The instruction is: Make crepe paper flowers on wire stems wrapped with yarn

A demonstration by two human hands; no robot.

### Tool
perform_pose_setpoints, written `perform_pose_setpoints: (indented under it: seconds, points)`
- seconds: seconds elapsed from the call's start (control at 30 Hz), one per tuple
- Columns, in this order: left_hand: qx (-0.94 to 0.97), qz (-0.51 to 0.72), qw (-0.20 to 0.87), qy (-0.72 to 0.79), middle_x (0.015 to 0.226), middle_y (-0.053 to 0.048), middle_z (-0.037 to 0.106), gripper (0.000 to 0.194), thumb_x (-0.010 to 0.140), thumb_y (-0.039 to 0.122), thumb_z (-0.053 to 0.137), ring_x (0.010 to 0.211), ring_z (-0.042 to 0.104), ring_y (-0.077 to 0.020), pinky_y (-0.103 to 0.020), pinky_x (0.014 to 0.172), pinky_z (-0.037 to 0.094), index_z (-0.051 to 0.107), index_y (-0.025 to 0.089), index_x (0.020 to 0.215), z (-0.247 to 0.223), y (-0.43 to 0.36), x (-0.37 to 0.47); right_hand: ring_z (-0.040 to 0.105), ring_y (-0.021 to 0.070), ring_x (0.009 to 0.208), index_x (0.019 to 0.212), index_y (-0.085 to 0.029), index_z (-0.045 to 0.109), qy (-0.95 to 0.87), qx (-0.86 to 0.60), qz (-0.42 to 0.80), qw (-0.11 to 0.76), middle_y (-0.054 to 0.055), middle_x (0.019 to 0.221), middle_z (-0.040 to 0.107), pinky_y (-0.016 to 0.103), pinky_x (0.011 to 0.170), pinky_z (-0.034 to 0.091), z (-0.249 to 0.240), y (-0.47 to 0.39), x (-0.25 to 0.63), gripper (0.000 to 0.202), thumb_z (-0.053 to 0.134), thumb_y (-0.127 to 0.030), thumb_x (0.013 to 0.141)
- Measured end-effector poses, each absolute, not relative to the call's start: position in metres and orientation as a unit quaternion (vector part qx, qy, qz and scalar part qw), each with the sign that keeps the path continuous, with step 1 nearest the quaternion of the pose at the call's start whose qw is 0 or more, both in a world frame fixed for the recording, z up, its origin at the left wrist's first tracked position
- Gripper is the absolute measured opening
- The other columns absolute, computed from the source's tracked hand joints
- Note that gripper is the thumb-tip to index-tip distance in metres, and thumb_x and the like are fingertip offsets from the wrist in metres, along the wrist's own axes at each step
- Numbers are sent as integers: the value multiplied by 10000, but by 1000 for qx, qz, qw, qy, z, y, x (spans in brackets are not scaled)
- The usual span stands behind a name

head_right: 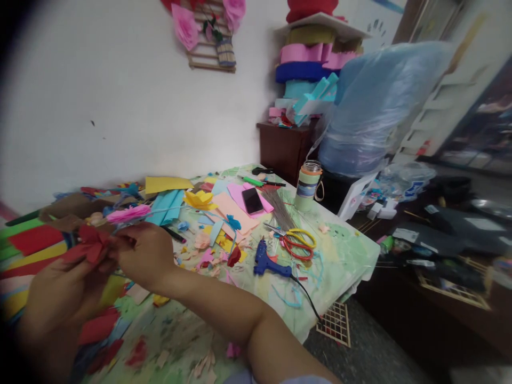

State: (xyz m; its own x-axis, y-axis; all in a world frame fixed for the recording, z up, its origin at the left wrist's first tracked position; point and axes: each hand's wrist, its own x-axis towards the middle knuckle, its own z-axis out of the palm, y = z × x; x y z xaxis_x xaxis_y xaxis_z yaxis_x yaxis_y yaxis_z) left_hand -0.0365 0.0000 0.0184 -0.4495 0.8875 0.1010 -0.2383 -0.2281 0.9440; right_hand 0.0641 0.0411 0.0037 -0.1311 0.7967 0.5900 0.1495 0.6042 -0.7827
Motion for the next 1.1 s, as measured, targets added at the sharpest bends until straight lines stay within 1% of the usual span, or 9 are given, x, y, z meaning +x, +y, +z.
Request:
perform_pose_setpoints:
  seconds: [0.13, 0.3, 0.43, 0.53, 0.63, 0.8, 1.0, 1.1]
  points:
    - [350, 708, 383, 479, 640, 43, 622, 233, 432, 97, 815, 603, 498, -101, -184, 494, 413, 662, 203, 572, 14, 3, -39, 597, 114, 727, 738, -220, 693, -722, -354, 254, 538, -23, 727, 690, 198, 647, 397, 5, 42, 66, 209, 562, -272, 892]
    - [355, 700, 403, 471, 687, 53, 637, 269, 424, 114, 850, 625, 515, -99, -189, 530, 444, 667, 207, 598, 12, 6, -40, 599, 130, 741, 741, -223, 689, -726, -352, 230, 545, -14, 749, 694, 221, 670, 409, 4, 43, 68, 198, 567, -269, 890]
    - [353, 702, 409, 465, 664, 47, 618, 276, 427, 155, 874, 622, 512, -88, -169, 533, 443, 659, 190, 596, 12, 6, -38, 603, 134, 760, 735, -216, 687, -728, -348, 218, 550, -13, 754, 689, 224, 683, 397, 5, 42, 69, 162, 593, -224, 866]
    - [356, 698, 414, 463, 657, 39, 621, 263, 471, 183, 878, 619, 513, -87, -167, 530, 441, 665, 183, 625, 10, 5, -37, 599, 132, 762, 735, -212, 685, -729, -343, 225, 548, -13, 748, 685, 223, 684, 390, 5, 42, 70, 158, 591, -205, 861]
    - [358, 696, 426, 454, 646, 38, 619, 237, 518, 162, 860, 607, 508, -79, -169, 537, 438, 660, 174, 646, 9, 4, -37, 588, 136, 752, 712, -209, 679, -726, -348, 234, 546, -8, 733, 674, 228, 690, 387, 5, 42, 70, 172, 591, -206, 860]
    - [353, 693, 440, 448, 641, 9, 610, 215, 521, 139, 838, 602, 514, -86, -173, 516, 430, 664, 153, 648, 8, 6, -39, 576, 143, 755, 700, -208, 676, -714, -346, 252, 555, -4, 723, 659, 239, 707, 394, 3, 45, 68, 172, 598, -196, 852]
    - [344, 713, 433, 431, 594, 13, 604, 229, 470, 207, 847, 532, 489, -72, -163, 466, 413, 668, 164, 607, -2, 12, -41, 566, 141, 753, 703, -201, 669, -705, -338, 274, 560, -6, 714, 630, 235, 705, 407, 0, 47, 68, 171, 584, -182, 851]
    - [345, 725, 427, 417, 582, 8, 610, 219, 475, 203, 845, 526, 495, -69, -158, 471, 412, 676, 160, 609, -2, 12, -38, 570, 140, 752, 679, -196, 649, -699, -318, 302, 565, -11, 692, 613, 233, 705, 416, -2, 49, 68, 191, 568, -167, 849]
